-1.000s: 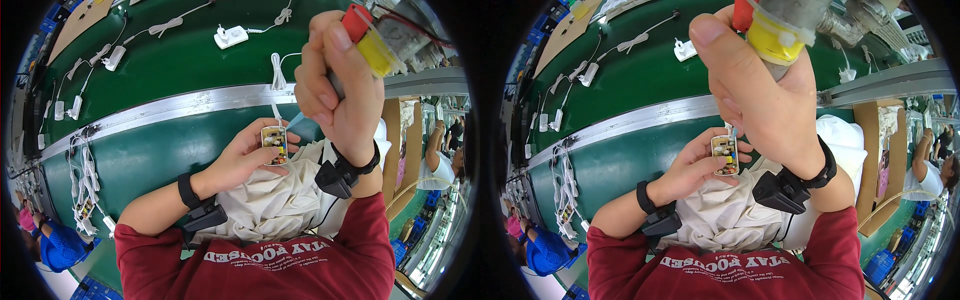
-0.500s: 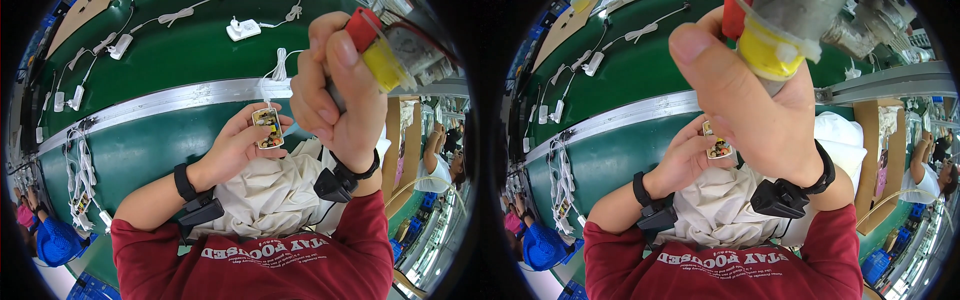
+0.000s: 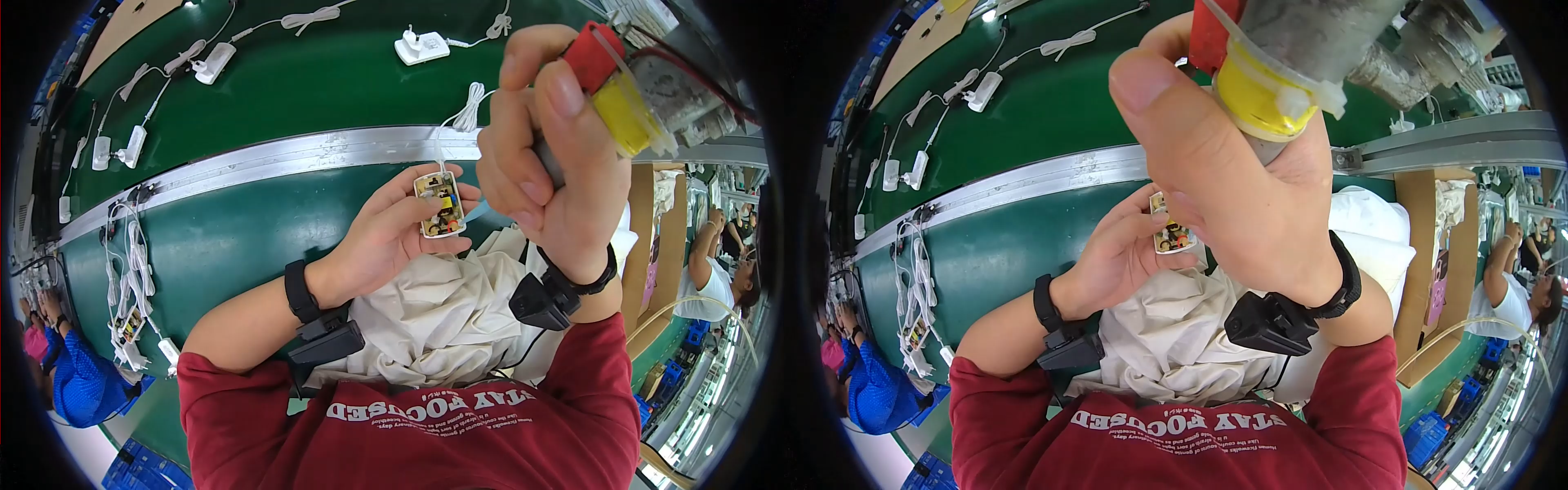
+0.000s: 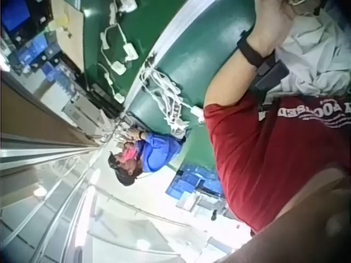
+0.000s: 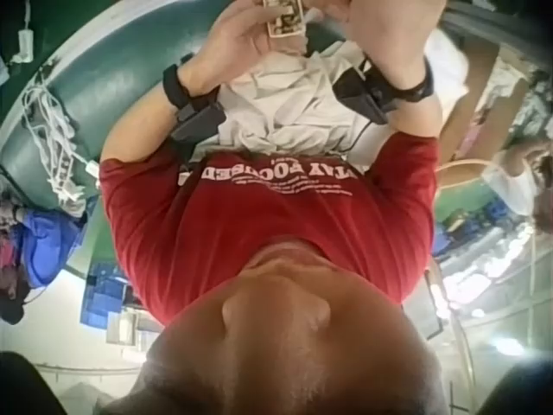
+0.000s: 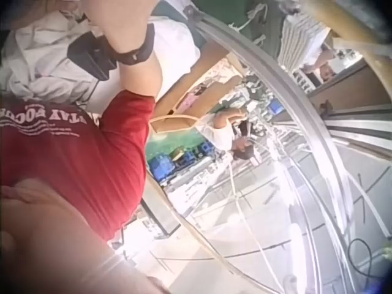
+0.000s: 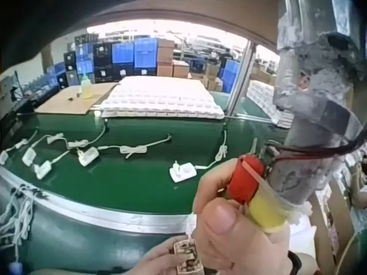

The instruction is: The person picks up a circuit board and applies a substance to it using a dispenser before placing it on the conveyor belt. This process is repeated with several more circuit boards.

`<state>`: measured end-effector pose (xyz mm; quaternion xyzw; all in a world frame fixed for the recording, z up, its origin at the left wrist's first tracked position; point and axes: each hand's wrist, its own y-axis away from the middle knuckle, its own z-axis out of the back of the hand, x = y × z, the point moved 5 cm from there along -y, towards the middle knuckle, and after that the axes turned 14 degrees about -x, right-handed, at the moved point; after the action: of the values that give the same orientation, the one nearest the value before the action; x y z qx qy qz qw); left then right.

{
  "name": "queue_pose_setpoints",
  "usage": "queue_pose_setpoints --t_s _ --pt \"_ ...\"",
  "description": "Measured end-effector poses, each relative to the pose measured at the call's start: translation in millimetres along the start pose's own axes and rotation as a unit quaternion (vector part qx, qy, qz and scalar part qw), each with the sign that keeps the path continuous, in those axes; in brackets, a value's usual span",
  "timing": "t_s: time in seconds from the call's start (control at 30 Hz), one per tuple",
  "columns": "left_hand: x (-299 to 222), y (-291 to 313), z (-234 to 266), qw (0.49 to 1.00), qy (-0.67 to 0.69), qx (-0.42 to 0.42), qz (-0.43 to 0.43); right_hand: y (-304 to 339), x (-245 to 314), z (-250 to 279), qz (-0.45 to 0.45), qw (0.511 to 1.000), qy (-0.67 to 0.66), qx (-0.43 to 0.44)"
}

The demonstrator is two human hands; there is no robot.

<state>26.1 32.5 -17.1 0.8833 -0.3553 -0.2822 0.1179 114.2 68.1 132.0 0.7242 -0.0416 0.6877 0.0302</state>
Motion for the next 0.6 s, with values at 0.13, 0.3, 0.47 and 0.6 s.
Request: queue_pose_setpoints --t_s 0.13,0.3,0.47,0.6 --pt "5 0 1 0.999 0.036 0.029 0.005 3 -1 -5 -0.004 1.000 -0.008 -0.014" --pt "3 6 -8 0.992 0.071 0.103 0.017 1 -18 -3 0.065 0.995 -0.059 0.053" --pt "0 7 -6 0.993 0.063 0.098 0.014 -2 -23 -4 0.099 0.984 -0.080 0.127" --pt "0 7 -9 0.994 0.069 0.085 0.012 0 -18 -4 0.070 0.989 -0.081 0.099"
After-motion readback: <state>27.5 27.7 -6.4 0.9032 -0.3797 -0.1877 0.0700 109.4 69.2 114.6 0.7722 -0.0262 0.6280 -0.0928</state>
